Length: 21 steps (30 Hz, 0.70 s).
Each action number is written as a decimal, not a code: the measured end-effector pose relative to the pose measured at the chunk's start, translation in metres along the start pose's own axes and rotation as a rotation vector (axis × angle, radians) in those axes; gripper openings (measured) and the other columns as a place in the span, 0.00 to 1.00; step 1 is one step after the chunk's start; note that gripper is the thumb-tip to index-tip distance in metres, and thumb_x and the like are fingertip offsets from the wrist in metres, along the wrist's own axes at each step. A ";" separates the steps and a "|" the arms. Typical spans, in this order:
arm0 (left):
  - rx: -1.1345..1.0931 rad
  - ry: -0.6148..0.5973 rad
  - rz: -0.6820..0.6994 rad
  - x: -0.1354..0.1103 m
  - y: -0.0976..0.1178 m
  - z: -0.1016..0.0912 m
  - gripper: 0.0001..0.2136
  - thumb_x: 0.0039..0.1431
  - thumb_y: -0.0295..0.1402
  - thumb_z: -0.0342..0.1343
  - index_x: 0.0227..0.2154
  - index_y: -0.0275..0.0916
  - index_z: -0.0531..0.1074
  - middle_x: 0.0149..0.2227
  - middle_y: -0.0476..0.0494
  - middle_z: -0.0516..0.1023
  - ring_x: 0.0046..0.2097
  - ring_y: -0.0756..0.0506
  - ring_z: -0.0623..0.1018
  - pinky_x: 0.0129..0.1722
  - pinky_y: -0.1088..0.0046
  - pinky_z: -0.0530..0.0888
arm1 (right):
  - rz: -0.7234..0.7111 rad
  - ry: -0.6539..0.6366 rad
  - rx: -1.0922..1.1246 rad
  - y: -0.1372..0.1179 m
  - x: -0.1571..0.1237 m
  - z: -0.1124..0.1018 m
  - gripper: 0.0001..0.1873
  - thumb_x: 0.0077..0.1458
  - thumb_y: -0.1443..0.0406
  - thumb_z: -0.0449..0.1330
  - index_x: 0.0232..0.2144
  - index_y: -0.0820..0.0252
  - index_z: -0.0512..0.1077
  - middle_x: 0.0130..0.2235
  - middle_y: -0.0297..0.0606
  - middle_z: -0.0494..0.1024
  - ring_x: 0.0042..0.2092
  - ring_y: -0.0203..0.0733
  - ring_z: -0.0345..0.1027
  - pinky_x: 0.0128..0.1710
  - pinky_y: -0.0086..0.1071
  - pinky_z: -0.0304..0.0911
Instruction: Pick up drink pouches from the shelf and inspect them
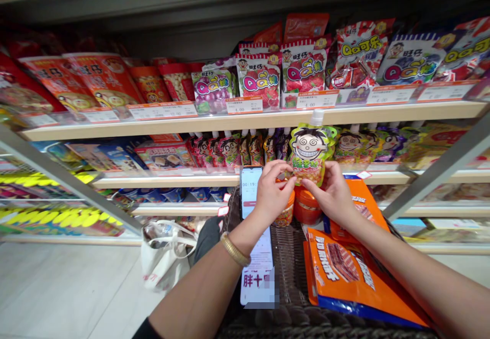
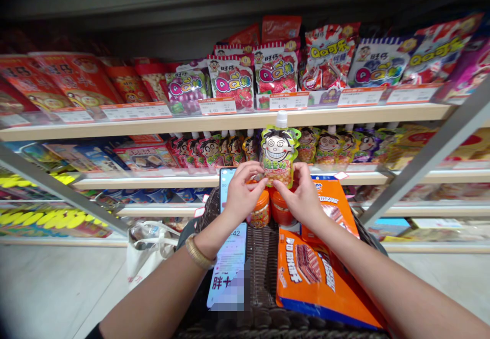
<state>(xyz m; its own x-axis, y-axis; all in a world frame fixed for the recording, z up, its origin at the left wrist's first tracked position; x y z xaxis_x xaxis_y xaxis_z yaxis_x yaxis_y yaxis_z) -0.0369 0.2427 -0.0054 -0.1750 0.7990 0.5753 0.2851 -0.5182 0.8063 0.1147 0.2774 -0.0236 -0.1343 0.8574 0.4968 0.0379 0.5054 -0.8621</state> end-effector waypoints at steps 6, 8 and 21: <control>-0.038 -0.043 -0.035 -0.001 -0.003 0.005 0.09 0.52 0.26 0.58 0.37 0.38 0.72 0.46 0.40 0.69 0.49 0.45 0.73 0.32 0.80 0.79 | -0.091 0.002 -0.043 -0.013 -0.002 0.002 0.16 0.51 0.65 0.62 0.37 0.53 0.58 0.37 0.34 0.69 0.36 0.40 0.69 0.36 0.35 0.69; -0.094 -0.069 -0.072 -0.002 -0.008 0.008 0.12 0.52 0.28 0.59 0.41 0.39 0.71 0.47 0.40 0.70 0.49 0.45 0.74 0.37 0.76 0.80 | -0.134 -0.004 -0.068 -0.019 -0.003 0.003 0.16 0.52 0.65 0.61 0.38 0.53 0.58 0.37 0.34 0.69 0.37 0.40 0.70 0.37 0.35 0.69; -0.235 -0.249 -0.149 -0.003 -0.010 0.018 0.23 0.57 0.44 0.55 0.51 0.35 0.65 0.48 0.36 0.76 0.47 0.42 0.78 0.46 0.68 0.75 | -0.304 -0.186 -0.336 -0.034 -0.013 0.018 0.28 0.49 0.62 0.66 0.52 0.47 0.63 0.48 0.41 0.65 0.51 0.48 0.63 0.50 0.47 0.67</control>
<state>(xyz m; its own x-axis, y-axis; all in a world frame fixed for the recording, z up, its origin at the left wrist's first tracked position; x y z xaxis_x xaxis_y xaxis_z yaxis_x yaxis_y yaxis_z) -0.0220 0.2511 -0.0183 0.0448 0.9059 0.4211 0.0448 -0.4230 0.9050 0.0973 0.2475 -0.0021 -0.3620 0.6499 0.6682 0.2831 0.7597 -0.5855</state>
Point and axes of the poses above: each hand's wrist, its own x-axis towards the middle knuckle, its own z-axis out of the palm, y = z × x, the point moved 10 cm from there along x, towards the middle knuckle
